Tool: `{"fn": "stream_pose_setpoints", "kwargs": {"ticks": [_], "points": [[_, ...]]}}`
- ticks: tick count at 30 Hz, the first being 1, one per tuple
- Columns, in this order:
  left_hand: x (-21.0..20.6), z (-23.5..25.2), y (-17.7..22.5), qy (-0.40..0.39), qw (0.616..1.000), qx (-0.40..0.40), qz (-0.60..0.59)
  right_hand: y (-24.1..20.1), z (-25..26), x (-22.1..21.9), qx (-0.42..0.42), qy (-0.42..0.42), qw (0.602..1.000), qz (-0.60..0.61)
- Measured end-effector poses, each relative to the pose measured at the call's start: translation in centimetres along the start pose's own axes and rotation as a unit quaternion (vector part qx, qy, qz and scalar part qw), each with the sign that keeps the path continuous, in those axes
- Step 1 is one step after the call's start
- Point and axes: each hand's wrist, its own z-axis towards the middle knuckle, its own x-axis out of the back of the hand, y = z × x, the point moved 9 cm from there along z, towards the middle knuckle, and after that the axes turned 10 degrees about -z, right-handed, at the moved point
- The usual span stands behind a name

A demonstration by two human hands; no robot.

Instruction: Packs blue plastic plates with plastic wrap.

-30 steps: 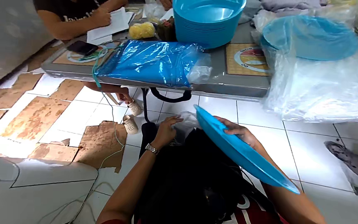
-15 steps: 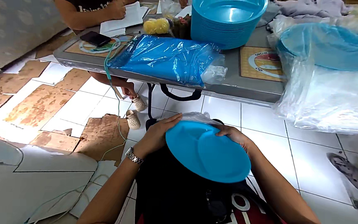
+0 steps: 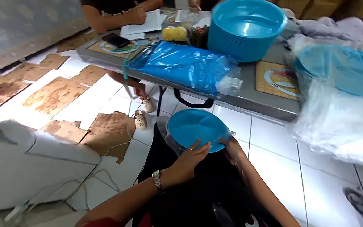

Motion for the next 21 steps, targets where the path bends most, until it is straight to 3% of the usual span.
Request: {"fn": "stream_pose_setpoints", "kwargs": {"ticks": [2, 4, 6, 8, 11, 13, 15, 18, 21], "points": [[1.5, -0.4, 1.1, -0.095, 0.987, 0.053, -0.122, -1.1, -0.5, -1.6, 0.031, -0.039, 0.997, -0.055], [3.7, -0.5, 2.3, -0.152, 0.977, 0.058, -0.137, -2.4, -1.1, -3.2, 0.068, -0.057, 0.99, -0.111], [7.2, 0.1, 3.5, -0.094, 0.986, 0.037, -0.133, -3.6, -1.8, -5.1, 0.095, -0.074, 0.985, -0.126], [11.2, 1.3, 3.4, 0.036, 0.995, 0.016, -0.088, -4.3, -2.6, -7.2, 0.117, -0.098, 0.982, -0.11], [14.9, 3.5, 0.7, 0.174, 0.978, -0.05, 0.099, -5.3, -4.1, -9.8, 0.149, -0.144, 0.974, -0.089], [16.0, 4.6, -2.1, 0.176, 0.969, -0.018, 0.171, -5.8, -4.9, -11.1, 0.171, -0.183, 0.965, -0.082], [16.1, 5.3, -3.9, 0.139, 0.979, 0.042, 0.146, -6.1, -5.4, -11.8, 0.198, -0.197, 0.956, -0.089], [15.0, 6.6, -3.9, 0.091, 0.989, 0.077, 0.091, -6.4, -5.5, -12.1, 0.262, -0.147, 0.948, -0.108], [13.8, 7.9, -2.3, 0.132, 0.979, 0.106, 0.117, -6.9, -6.0, -12.4, 0.333, -0.092, 0.933, -0.104]]}}
